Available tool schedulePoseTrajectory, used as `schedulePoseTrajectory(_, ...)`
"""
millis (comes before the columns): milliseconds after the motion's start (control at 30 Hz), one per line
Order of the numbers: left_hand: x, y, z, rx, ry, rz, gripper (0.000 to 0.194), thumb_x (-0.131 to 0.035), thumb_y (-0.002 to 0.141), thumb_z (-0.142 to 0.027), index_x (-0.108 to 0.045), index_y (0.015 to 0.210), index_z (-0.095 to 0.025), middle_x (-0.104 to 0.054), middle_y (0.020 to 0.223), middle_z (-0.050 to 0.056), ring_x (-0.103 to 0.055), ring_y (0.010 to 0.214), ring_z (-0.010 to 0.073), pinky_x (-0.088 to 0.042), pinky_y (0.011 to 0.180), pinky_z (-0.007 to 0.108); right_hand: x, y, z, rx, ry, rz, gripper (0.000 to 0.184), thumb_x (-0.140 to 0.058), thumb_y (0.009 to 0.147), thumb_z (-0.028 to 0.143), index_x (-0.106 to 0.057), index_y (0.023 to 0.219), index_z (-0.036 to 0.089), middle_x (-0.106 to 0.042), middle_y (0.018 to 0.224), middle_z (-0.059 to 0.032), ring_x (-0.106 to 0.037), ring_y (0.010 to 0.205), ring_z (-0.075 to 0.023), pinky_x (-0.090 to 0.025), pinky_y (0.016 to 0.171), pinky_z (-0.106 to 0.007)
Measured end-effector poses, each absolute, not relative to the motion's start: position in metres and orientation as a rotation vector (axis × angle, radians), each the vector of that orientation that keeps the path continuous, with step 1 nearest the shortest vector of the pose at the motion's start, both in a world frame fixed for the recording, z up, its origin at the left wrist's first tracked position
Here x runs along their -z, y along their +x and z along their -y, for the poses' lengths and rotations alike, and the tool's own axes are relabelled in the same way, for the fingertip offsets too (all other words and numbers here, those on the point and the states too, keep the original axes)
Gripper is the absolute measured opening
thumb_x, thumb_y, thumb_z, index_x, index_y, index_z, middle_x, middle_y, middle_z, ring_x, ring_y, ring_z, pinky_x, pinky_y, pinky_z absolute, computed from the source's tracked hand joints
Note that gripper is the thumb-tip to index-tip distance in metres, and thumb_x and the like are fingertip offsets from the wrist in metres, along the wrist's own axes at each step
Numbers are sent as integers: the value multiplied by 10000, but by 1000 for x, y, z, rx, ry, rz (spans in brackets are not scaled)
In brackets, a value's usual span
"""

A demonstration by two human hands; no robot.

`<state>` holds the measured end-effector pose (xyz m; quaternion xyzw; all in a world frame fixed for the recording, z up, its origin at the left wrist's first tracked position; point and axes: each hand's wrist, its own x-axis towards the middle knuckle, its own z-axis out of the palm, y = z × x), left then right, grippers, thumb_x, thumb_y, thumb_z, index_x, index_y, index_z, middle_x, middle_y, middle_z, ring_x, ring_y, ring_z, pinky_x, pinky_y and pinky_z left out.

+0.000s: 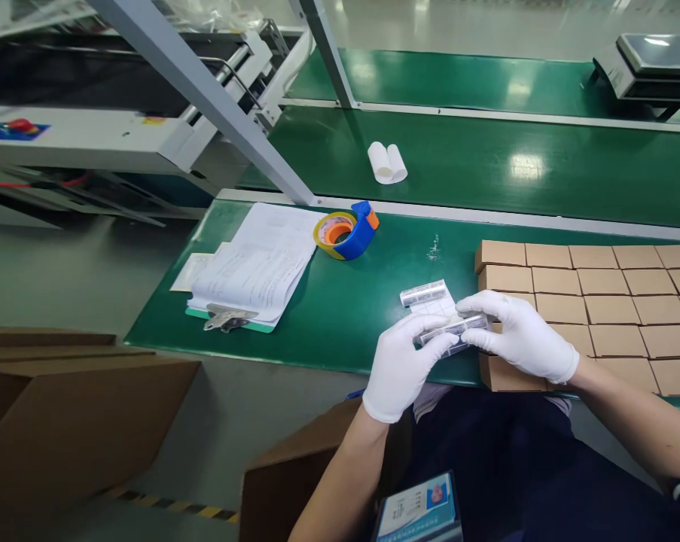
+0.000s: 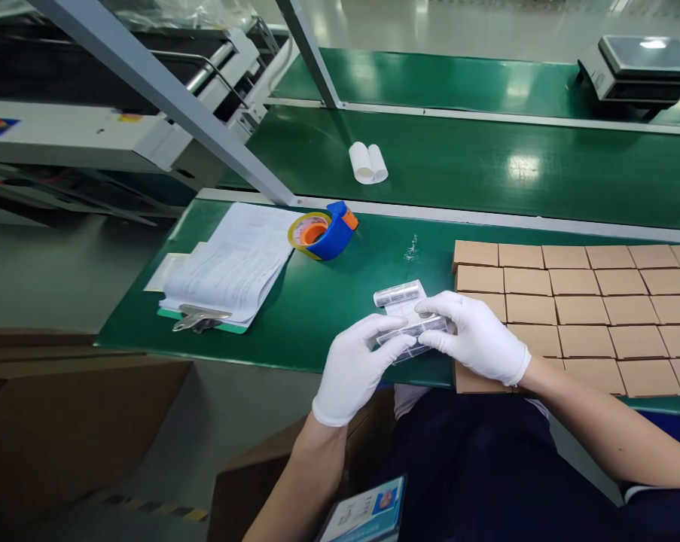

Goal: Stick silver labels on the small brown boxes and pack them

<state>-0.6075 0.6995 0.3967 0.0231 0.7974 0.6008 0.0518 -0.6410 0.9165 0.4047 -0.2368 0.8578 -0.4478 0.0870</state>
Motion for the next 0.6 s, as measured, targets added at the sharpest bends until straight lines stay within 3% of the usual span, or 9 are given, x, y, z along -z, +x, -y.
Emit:
schedulePoseTrajectory(133, -396, -611, -701, -1807, 81, -2311, 187, -808, 845, -257, -799, 1028, -219, -780, 1092, 33, -719, 1035, 233, -547, 932, 322, -399, -639, -919, 1328, -649, -2595, 159, -709, 940, 248, -734, 1096, 227, -742, 988, -32, -709, 876, -183, -557, 808, -304)
schedulePoseTrajectory(333, -392, -614, -703, -1764, 37, -2350, 62, -786, 863, -226, -802, 924, -228, -791, 975, 1, -724, 933, 199, -537, 849, 286, -397, -638, -921, 1378, -574, -2552, 123, -716, 937, 241, -740, 1057, 229, -762, 992, -21, -716, 870, -171, -551, 802, -271)
schedulePoseTrajectory(600, -395, -620, -708, -1725, 50, -2329, 89, -788, 855, -196, -811, 921, -251, -793, 940, -25, -722, 871, 177, -531, 797, 262, -400, -641, -925, 1393, -532, -2512, 33, -699, 943, 230, -724, 922, 225, -726, 888, -4, -670, 802, -154, -517, 758, -266)
